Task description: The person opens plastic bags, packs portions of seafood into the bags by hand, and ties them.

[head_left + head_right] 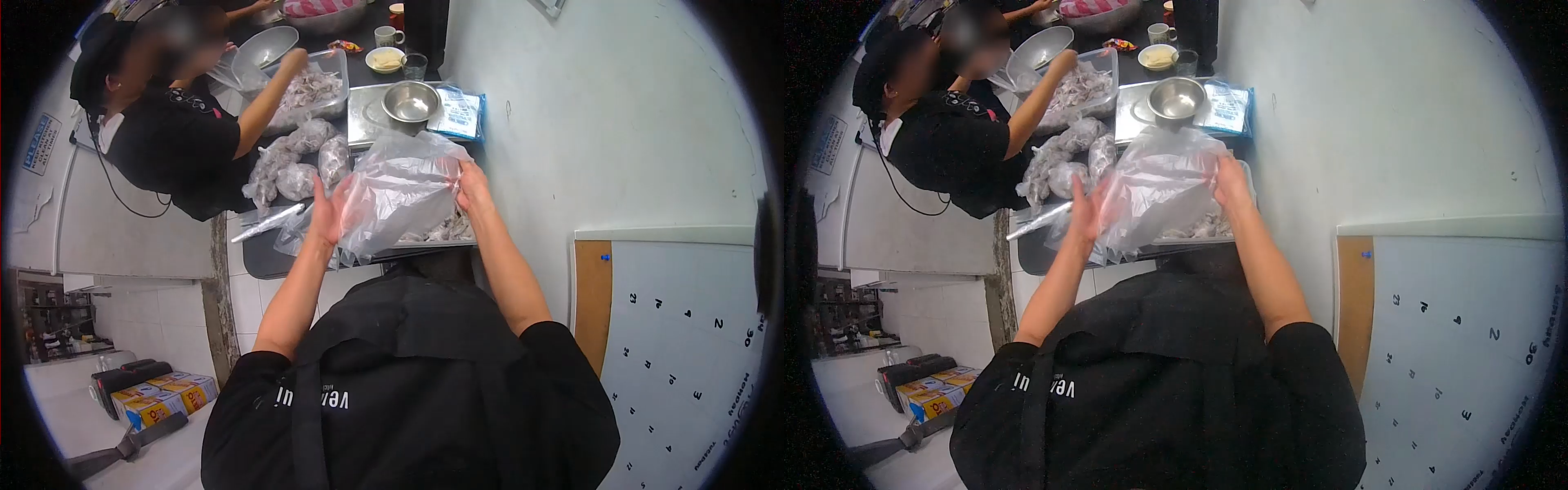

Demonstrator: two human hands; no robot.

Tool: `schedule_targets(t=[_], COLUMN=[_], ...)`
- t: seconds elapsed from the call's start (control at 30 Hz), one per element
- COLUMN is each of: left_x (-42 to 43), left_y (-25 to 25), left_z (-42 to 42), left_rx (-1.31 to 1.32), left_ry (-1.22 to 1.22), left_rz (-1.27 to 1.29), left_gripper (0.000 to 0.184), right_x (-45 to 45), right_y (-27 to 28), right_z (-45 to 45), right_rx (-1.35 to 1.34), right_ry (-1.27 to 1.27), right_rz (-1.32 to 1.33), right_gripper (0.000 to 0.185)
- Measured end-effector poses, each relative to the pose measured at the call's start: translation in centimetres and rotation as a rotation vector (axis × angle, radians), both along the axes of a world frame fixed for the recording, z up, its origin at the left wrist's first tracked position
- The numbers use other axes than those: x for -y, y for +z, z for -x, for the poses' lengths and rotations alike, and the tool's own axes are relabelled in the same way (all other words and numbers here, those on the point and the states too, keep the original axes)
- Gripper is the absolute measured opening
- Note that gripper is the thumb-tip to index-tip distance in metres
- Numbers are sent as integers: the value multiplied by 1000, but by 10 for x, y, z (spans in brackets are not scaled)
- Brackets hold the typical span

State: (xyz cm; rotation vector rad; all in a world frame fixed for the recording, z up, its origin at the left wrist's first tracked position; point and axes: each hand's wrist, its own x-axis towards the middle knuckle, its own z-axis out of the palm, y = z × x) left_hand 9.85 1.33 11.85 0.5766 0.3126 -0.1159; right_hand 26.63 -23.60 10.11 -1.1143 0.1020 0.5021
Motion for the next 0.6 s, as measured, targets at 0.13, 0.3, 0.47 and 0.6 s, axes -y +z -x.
schedule_targets(t=[0.13, 0.3, 0.47, 0.6], left_x=[29, 29, 12, 6], left_y=[-24, -23, -28, -32], left_z=[26, 34, 34, 45], left_rx=[153, 96, -178, -280], left_ry=[-261, -133, -123, -59], left_rz=[186, -44, -209, -264], left_gripper=[112, 77, 36, 31], right_x=[-9, -4, 2, 8], right_y=[-14, -35, -45, -38], right_z=[-7, -9, -14, -14], right_rx=[-81, -127, -108, -67], right_ry=[-162, -220, -151, -101], right_rz=[-179, -187, -92, -60], right_gripper=[29, 30, 30, 28])
